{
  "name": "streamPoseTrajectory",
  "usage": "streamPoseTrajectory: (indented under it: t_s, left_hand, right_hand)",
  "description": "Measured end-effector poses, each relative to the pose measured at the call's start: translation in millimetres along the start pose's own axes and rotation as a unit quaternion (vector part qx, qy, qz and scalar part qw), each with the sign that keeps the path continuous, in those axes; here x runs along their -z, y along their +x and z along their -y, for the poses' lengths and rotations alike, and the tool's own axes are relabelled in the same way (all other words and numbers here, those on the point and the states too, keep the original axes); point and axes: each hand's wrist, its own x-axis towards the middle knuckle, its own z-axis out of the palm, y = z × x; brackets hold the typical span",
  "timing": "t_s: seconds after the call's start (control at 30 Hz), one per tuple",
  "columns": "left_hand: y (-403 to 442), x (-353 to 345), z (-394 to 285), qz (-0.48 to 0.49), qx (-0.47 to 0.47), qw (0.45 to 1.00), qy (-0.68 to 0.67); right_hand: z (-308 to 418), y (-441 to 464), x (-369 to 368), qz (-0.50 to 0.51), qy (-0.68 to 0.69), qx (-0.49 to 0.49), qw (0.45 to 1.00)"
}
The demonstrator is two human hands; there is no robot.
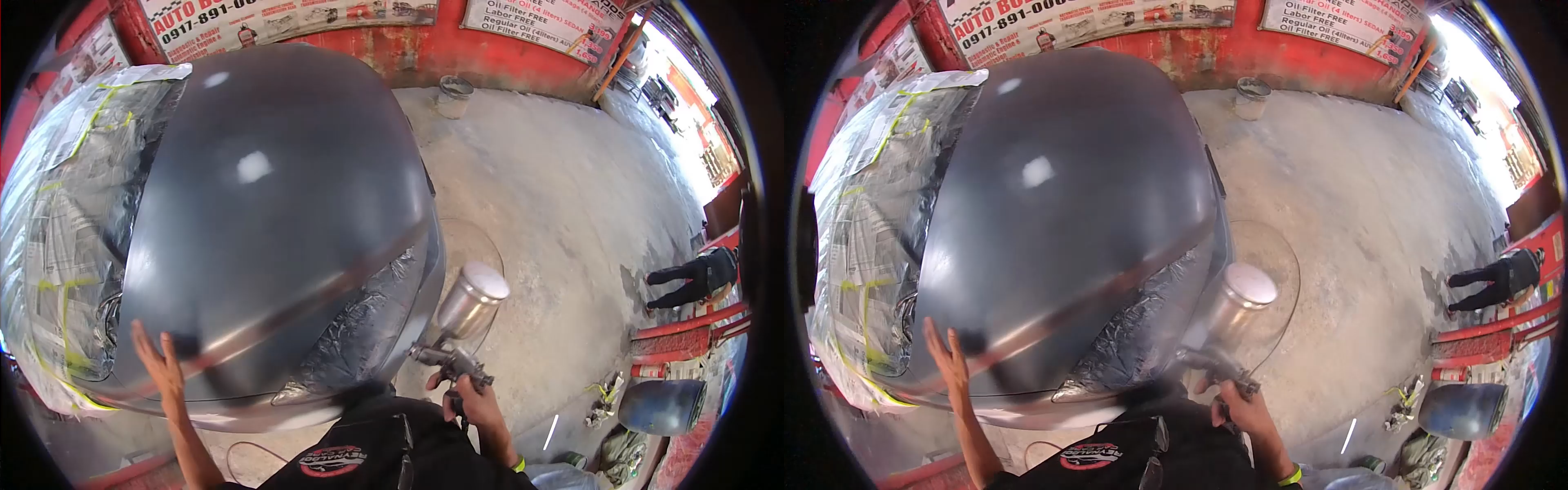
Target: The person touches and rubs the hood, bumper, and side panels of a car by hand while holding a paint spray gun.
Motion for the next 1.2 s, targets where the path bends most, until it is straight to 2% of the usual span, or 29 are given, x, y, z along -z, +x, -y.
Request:
streamPoseTrajectory:
  t_s: [0.07,0.1,0.2,0.23,0.27,0.33,0.37,0.4,0.43,0.47,0.5,0.53,0.6,0.63,0.67,0.7,0.73,0.8,0.87,0.93,1.0,1.07,1.1,1.13,1.17,1.2]
  left_hand:
    - [8.8,-16.5,68.5,0.034,0.12,0.986,0.109]
    - [20.6,-22.2,67.9,0.053,0.175,0.97,0.16]
    - [68.9,-60.9,47.0,0.108,0.116,0.96,0.232]
    - [92.3,-76.1,24.4,0.121,0.065,0.969,0.206]
    - [120.3,-97.3,-6.4,0.131,0.015,0.975,0.178]
    - [168.8,-147.3,-89.2,0.079,-0.102,0.988,0.081]
    - [191.2,-158.0,-151.8,0.09,-0.15,0.982,0.076]
    - [209.3,-179.9,-201.9,0.065,-0.217,0.974,0.024]
    - [220.8,-214.1,-250.1,0.047,-0.253,0.966,0.028]
    - [227.0,-240.9,-305.2,0.072,-0.293,0.953,-0.024]
    - [221.4,-196.9,-387.3,0.24,-0.266,0.934,-0.016]
    - [201.2,-237.2,-429.1,0.196,-0.321,0.927,-0.006]
    - [139.1,-278.8,-508.6,0.225,-0.43,0.874,-0.02]
    - [93.6,-299.0,-531.6,0.266,-0.465,0.843,-0.046]
    - [46.7,-325.5,-549.9,0.356,-0.507,0.785,-0.02]
    - [8.8,-339.2,-555.0,0.367,-0.532,0.763,-0.023]
    - [-15.6,-351.1,-554.3,0.382,-0.55,0.742,-0.023]
    - [-26.7,-377.5,-543.4,0.253,-0.556,0.791,0.032]
    - [22.2,-299.0,-527.8,0.272,-0.51,0.814,-0.058]
    - [72.2,-300.4,-482.4,0.197,-0.424,0.882,-0.054]
    - [120.4,-288.7,-408.8,0.105,-0.353,0.927,-0.066]
    - [163.3,-204.6,-327.6,0.15,-0.213,0.965,0.03]
    - [155.6,-193.8,-260.8,0.022,-0.136,0.99,-0.004]
    - [158.3,-150.9,-210.4,0.063,-0.055,0.996,0.023]
    - [146.1,-137.5,-152.4,0.002,0.032,0.999,0.039]
    - [125.3,-123.5,-84.5,0.01,0.103,0.991,0.079]
  right_hand:
    - [-4.2,4.0,0.3,0.046,-0.013,-0.001,0.999]
    - [-7.9,5.8,1.0,0.064,-0.018,-0.001,0.998]
    - [-7.6,6.7,1.2,0.036,0.003,0.003,0.999]
    - [-4.9,4.3,1.0,0.019,0.003,-0.005,1.0]
    - [-2.8,2.6,1.3,-0.009,0.011,-0.009,1.0]
    - [-4.3,-5.9,1.6,-0.069,0.027,-0.016,0.997]
    - [-7.2,-10.5,2.6,-0.102,0.032,-0.017,0.994]
    - [-12.2,-16.5,3.2,-0.135,0.037,-0.017,0.99]
    - [-19.1,-23.4,4.0,-0.169,0.042,-0.017,0.985]
    - [-31.1,-29.4,6.6,-0.186,0.03,-0.001,0.982]
    - [-44.4,-40.0,8.6,-0.218,0.028,-0.013,0.976]
    - [-57.8,-51.6,11.6,-0.249,0.025,-0.025,0.968]
    - [-68.2,-62.8,11.5,-0.297,0.029,-0.023,0.954]
    - [-69.2,-65.8,7.4,-0.314,0.034,-0.009,0.949]
    - [-70.5,-68.9,3.2,-0.33,0.04,0.005,0.943]
    - [-71.3,-73.0,2.0,-0.339,0.036,0.009,0.94]
    - [-72.0,-73.6,1.0,-0.344,0.036,0.011,0.938]
    - [-73.0,-76.6,4.5,-0.344,0.033,0.011,0.938]
    - [-67.3,-74.2,11.7,-0.331,0.024,0.016,0.943]
    - [-60.6,-61.0,13.9,-0.313,0.026,0.023,0.949]
    - [-54.3,-46.1,15.5,-0.287,0.047,0.023,0.956]
    - [-49.2,-37.8,18.8,-0.253,0.121,0.007,0.96]
    - [-51.5,-45.2,19.7,-0.234,0.134,0.003,0.963]
    - [-49.3,-42.6,24.0,-0.221,0.094,0.009,0.971]
    - [-52.7,-40.5,30.3,-0.222,-0.054,0.049,0.972]
    - [-39.1,-43.2,27.5,-0.209,-0.043,0.028,0.977]
